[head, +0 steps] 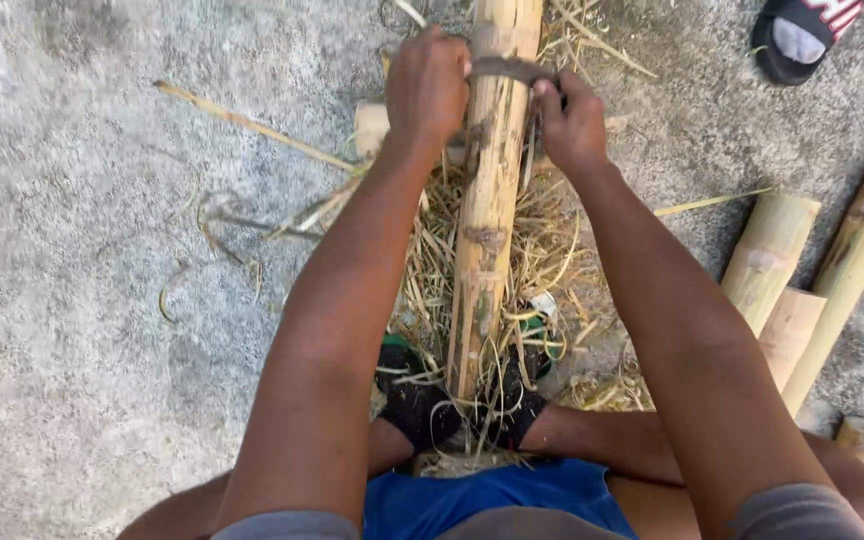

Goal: Shaving or stripping the outer layer of a bamboo stalk using a sickle.

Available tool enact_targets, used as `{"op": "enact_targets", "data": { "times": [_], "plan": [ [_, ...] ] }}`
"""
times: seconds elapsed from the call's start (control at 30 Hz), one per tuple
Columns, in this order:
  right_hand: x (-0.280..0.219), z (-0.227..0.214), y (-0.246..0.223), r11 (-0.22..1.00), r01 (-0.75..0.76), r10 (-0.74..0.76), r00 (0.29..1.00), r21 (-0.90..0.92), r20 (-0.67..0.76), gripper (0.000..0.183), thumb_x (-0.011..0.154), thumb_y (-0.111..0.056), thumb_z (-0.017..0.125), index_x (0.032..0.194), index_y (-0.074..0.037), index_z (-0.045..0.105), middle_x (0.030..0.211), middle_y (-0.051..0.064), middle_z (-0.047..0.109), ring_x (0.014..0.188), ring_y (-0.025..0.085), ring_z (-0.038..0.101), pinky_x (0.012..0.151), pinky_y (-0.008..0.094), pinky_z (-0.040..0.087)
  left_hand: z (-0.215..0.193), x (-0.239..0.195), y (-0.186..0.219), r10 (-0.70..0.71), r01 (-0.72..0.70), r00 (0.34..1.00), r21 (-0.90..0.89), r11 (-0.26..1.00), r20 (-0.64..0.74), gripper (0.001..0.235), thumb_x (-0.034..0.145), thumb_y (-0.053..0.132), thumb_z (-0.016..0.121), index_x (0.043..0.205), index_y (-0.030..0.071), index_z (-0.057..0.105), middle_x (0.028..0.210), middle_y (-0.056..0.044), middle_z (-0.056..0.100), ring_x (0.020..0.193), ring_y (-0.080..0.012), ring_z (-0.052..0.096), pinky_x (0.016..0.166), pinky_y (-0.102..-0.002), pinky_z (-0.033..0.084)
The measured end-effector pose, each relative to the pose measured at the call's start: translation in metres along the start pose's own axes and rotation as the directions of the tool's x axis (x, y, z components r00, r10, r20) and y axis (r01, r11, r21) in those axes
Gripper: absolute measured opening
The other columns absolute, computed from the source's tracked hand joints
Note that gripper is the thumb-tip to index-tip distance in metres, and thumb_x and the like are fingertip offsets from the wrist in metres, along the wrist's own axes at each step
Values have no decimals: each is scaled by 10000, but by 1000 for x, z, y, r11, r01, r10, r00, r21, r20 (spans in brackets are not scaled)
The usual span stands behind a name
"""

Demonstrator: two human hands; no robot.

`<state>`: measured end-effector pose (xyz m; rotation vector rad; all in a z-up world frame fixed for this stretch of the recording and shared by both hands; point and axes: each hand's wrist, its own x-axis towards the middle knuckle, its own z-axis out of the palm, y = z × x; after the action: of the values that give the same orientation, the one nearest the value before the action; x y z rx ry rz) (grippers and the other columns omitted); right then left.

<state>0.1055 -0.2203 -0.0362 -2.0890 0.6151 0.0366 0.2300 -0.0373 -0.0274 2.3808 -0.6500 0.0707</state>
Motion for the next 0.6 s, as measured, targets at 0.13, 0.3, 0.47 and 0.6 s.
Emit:
{"op": "enact_targets", "data": {
  "times": [0.13, 0.3, 0.47, 0.6],
  "plan": [
    [38, 1, 4, 994, 111, -112, 992, -16, -57, 364, 1154, -378, 553, 977, -68, 621, 756, 18, 561, 615, 122, 475, 524, 360, 409, -16, 44, 10, 68, -66, 997, 59, 996, -47, 72, 751, 21, 788, 801, 58, 752, 881, -184, 722, 727, -366, 696, 625, -491, 542],
    [44, -4, 15, 947, 310, -319, 940, -89, -117, 386, 1169, -369, 567, 992, -27, 595, 734, 49, 555, 620, 149, 466, 557, 392, 388, 12, 36, -13, 30, -27, 999, 62, 998, -41, 88, 820, 71, 797, 863, 72, 721, 848, -167, 718, 781, -389, 699, 682, -521, 543],
    [38, -2, 10, 971, 214, -225, 969, -110, -103, 397, 1142, -417, 563, 953, -68, 583, 743, 43, 586, 601, 140, 484, 531, 385, 399, -18, 33, 16, 90, -83, 984, 46, 995, -156, 109, 754, 44, 797, 843, 29, 736, 830, -206, 706, 746, -397, 688, 634, -520, 550],
    [32, -3, -5, 983, 134, -146, 984, -122, -97, 403, 1129, -429, 540, 927, -81, 560, 756, 34, 615, 602, 116, 521, 519, 375, 442, 6, 35, -4, 121, -110, 987, 106, 988, -109, 91, 722, 17, 777, 801, 59, 791, 799, -165, 722, 760, -307, 701, 612, -434, 590]
  ]
}}
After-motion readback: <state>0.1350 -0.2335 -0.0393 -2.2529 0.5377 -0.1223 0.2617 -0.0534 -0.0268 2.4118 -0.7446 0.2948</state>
